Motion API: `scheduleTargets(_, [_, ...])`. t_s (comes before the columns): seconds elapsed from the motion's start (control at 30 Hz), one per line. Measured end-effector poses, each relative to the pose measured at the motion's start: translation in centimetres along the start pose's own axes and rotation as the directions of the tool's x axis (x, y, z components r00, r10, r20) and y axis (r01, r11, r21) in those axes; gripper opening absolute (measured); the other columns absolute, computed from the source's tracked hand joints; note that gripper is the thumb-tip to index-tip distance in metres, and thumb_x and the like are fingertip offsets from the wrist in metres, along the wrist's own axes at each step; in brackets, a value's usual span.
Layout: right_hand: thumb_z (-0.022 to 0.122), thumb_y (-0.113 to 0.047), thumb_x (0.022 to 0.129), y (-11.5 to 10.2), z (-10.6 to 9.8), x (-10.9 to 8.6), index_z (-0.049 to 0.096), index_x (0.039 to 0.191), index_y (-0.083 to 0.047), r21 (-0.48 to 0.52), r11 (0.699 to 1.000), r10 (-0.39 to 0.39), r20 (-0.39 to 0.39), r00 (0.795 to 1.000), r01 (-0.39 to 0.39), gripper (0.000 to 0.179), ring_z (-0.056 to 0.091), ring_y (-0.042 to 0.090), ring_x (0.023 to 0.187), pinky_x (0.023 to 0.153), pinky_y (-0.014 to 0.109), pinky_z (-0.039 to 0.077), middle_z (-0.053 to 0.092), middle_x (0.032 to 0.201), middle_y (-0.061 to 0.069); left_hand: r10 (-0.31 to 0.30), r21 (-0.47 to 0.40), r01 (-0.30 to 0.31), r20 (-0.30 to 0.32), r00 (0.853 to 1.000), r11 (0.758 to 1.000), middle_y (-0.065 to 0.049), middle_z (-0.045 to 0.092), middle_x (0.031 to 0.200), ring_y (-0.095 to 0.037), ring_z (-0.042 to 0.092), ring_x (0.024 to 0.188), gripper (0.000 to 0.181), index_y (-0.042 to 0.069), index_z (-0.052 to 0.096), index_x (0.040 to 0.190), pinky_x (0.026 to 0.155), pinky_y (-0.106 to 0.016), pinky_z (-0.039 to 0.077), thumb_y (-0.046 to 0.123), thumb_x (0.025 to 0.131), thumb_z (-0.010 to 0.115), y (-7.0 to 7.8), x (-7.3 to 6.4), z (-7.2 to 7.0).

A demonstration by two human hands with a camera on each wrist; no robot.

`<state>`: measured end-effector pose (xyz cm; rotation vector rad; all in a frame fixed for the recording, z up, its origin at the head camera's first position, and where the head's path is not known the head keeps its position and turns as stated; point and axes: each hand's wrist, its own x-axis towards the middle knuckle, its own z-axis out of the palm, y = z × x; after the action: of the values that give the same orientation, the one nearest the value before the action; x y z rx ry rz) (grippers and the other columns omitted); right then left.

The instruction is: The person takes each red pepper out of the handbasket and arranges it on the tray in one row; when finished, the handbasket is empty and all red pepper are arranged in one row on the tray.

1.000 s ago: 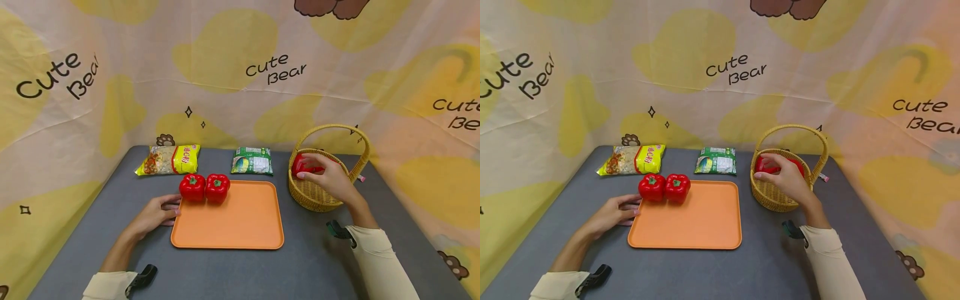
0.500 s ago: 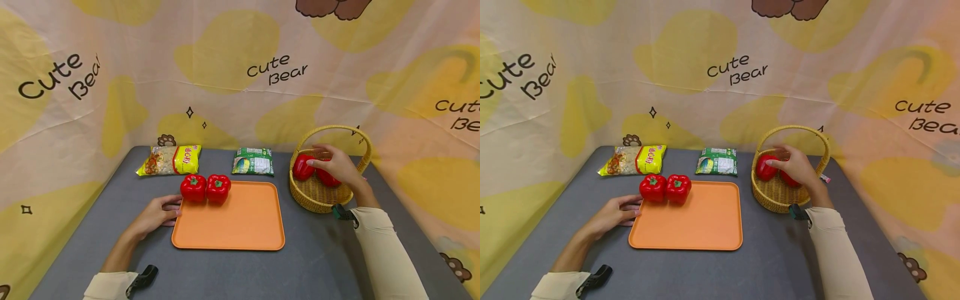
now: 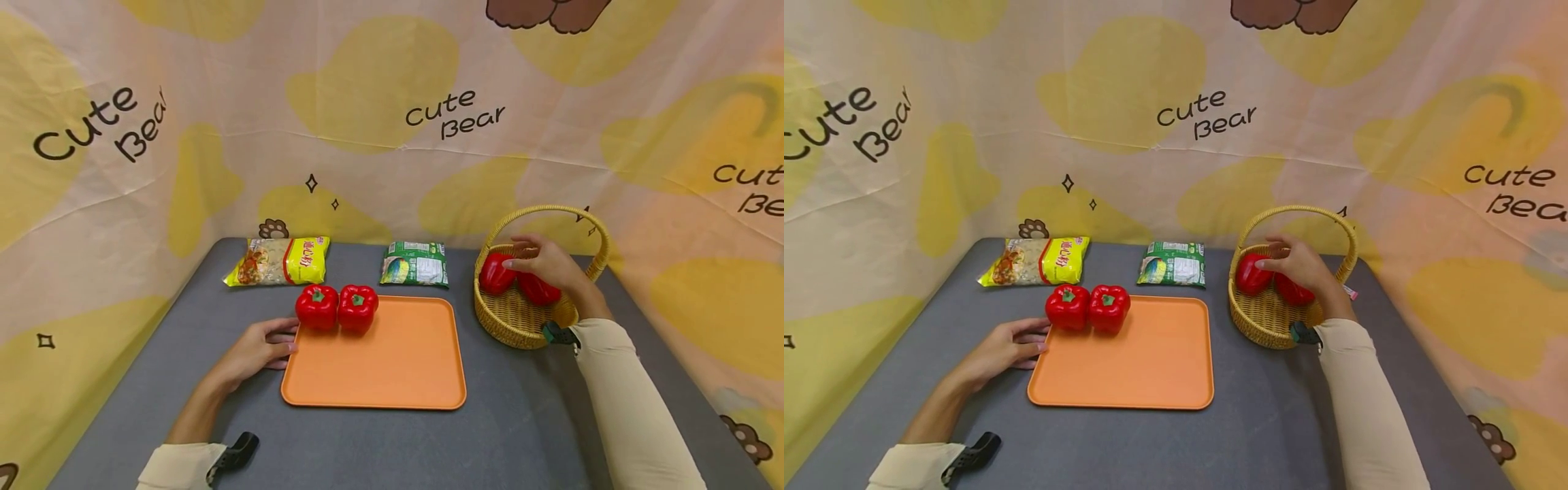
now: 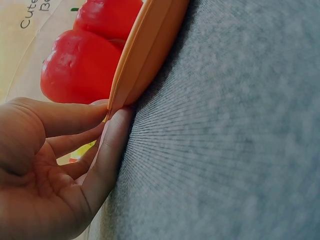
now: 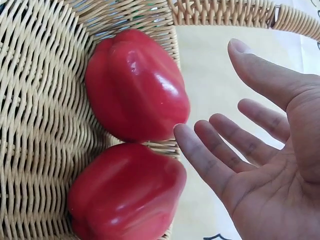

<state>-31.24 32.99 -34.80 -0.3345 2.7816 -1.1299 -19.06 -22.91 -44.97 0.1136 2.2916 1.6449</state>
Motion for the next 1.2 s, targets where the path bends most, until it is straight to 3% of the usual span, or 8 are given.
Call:
scheduleTargets(0.17, [0.073,-0.026,0.101,0.3,0.2,0.4,0.036,0.161,0.003,0.030,1.000,0.003,0.028,1.000,-0.004,0.075,0.048,0.049,0.143,0.117,0.062,0.044,0.047,0.157,0.032,0.005,0.007,-0.005,0.000,1.000,1.000,-0.034,0.051,0.150,-0.029,0.069,0.118,0.060,-0.011,0.041,0.156,0.082,-0.038,0.066,0.003,0.103,0.066,-0.1,0.1,0.0])
scheduleTargets(0.33, [0.072,-0.017,0.102,0.6,0.6,1.0,0.032,0.160,0.010,0.058,0.998,0.001,0.061,0.998,-0.004,0.076,0.054,0.052,0.136,0.100,0.051,0.060,0.044,0.155,0.038,0.003,-0.002,-0.003,0.002,1.000,1.000,-0.034,0.051,0.151,-0.030,0.068,0.119,0.061,-0.010,0.041,0.156,0.083,-0.038,0.066,0.004,0.103,0.067,-0.1,0.0,0.1])
scheduleTargets(0.6, [0.075,-0.016,0.099,1.0,1.1,1.4,0.039,0.156,0.010,0.032,0.999,0.014,0.100,0.995,-0.017,0.073,0.052,0.054,0.136,0.098,0.053,0.061,0.043,0.155,0.039,0.000,-0.002,0.000,0.001,1.000,1.000,-0.034,0.050,0.151,-0.029,0.068,0.119,0.062,-0.010,0.041,0.156,0.083,-0.038,0.066,0.004,0.102,0.067,0.0,0.0,0.1])
scheduleTargets(0.8, [0.076,-0.016,0.098,0.9,1.5,1.3,0.045,0.150,0.017,-0.060,0.998,0.031,0.094,0.995,-0.026,0.069,0.071,0.044,0.112,0.089,0.046,0.065,0.048,0.150,0.040,0.003,-0.003,-0.003,0.001,1.000,1.000,-0.034,0.050,0.150,-0.030,0.068,0.119,0.061,-0.011,0.041,0.156,0.083,-0.038,0.066,0.003,0.102,0.066,0.0,-0.1,0.2])
scheduleTargets(0.9, [0.077,-0.019,0.098,0.9,1.6,1.3,0.049,0.147,0.016,-0.110,0.994,0.036,0.093,0.995,-0.026,0.067,0.074,0.040,0.104,0.092,0.048,0.064,0.052,0.146,0.039,-0.001,-0.003,0.001,-0.004,1.000,1.000,-0.034,0.051,0.150,-0.029,0.068,0.119,0.061,-0.010,0.041,0.156,0.083,-0.038,0.066,0.003,0.102,0.067,0.1,0.0,0.2])
scheduleTargets(1.07, [0.080,-0.025,0.095,0.7,1.7,1.3,0.059,0.142,0.009,-0.204,0.979,0.006,0.076,0.997,0.010,0.062,0.062,0.045,0.124,0.110,0.061,0.050,0.059,0.142,0.034,0.005,0.002,-0.005,-0.006,1.000,1.000,-0.034,0.051,0.150,-0.030,0.068,0.119,0.061,-0.011,0.041,0.156,0.082,-0.038,0.066,0.003,0.102,0.067,0.0,-0.1,0.2])
scheduleTargets(1.2, [0.082,-0.027,0.094,0.4,1.7,1.2,0.060,0.140,0.005,-0.209,0.978,-0.007,0.090,0.996,0.025,0.060,0.054,0.049,0.132,0.115,0.066,0.042,0.059,0.142,0.032,0.009,0.003,-0.009,-0.009,1.000,1.000,-0.034,0.051,0.150,-0.031,0.068,0.119,0.061,-0.011,0.042,0.156,0.082,-0.038,0.067,0.003,0.102,0.067,-0.1,-0.1,0.2])
